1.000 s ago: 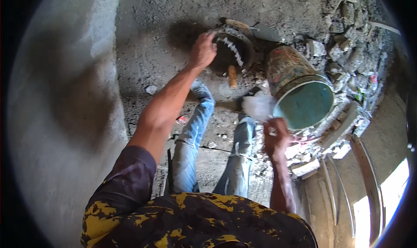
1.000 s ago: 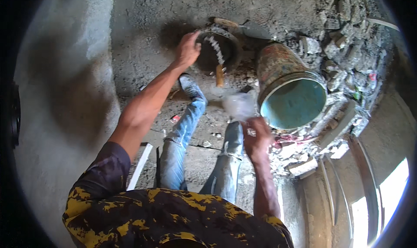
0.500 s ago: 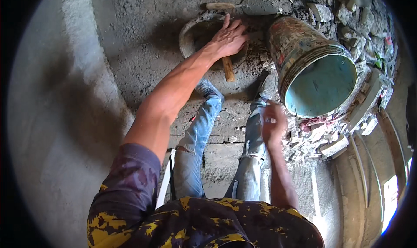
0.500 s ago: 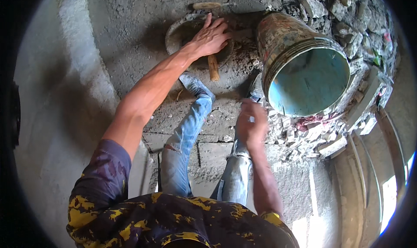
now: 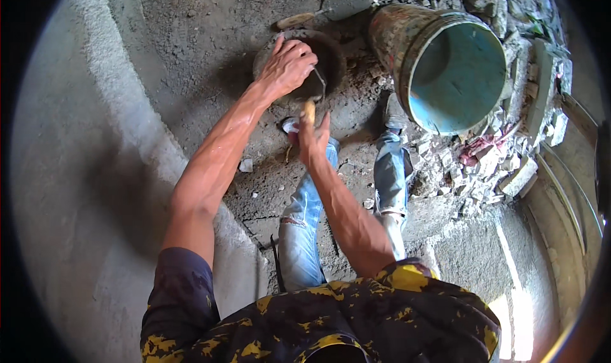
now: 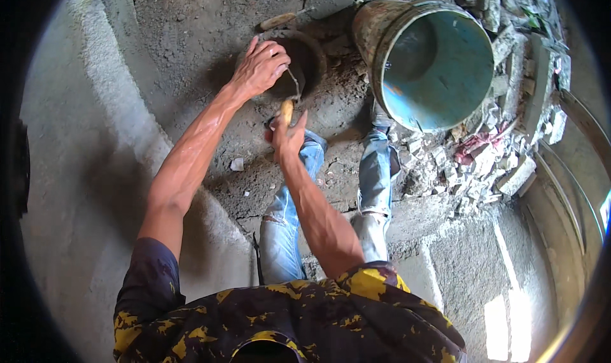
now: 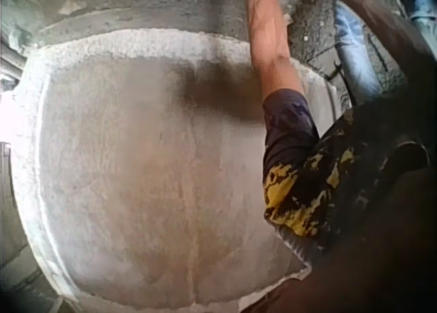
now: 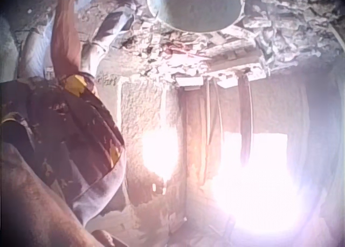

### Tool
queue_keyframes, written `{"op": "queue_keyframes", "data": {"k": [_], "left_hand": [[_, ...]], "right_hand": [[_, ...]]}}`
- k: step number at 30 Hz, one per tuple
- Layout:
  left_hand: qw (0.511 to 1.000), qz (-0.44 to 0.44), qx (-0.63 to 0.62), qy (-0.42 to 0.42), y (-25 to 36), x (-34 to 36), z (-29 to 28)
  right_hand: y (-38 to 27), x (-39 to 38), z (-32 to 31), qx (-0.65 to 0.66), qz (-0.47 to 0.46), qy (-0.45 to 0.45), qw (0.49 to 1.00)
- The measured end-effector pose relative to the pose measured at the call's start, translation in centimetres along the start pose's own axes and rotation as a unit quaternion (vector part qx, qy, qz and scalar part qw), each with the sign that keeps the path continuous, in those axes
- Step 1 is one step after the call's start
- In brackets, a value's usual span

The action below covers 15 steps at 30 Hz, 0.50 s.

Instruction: The person applies mortar onto a wall using a trowel from a bucket, adds water to the bucket to mix with the trowel, and applies more mortar onto the wall.

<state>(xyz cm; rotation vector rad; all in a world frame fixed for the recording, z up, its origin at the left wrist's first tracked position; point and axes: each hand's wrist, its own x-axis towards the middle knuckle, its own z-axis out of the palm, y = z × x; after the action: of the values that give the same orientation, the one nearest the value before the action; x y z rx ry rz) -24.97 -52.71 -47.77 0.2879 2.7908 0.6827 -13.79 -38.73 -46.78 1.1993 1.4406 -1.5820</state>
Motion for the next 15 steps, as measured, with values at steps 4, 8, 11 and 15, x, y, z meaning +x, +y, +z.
{"op": "queue_keyframes", "data": {"k": [4,8,11,15], "left_hand": [[0.999,-0.032,0.017,0.028,0.8,-2.2,-1.3],[0.990,-0.138,0.012,0.002,1.4,-4.6,-1.9],[0.972,-0.233,-0.005,-0.025,-0.2,-7.4,-0.7],[0.945,-0.301,-0.124,0.041,-3.3,-11.6,3.6]], "right_hand": [[-0.4,-8.7,-3.9,-0.049,0.039,-0.171,0.983],[-0.2,-14.4,-11.5,-0.217,0.037,-0.278,0.935],[-0.6,-17.7,-17.2,-0.107,0.097,-0.268,0.953],[1.1,-12.8,-19.7,-0.064,-0.024,-0.210,0.975]]}}
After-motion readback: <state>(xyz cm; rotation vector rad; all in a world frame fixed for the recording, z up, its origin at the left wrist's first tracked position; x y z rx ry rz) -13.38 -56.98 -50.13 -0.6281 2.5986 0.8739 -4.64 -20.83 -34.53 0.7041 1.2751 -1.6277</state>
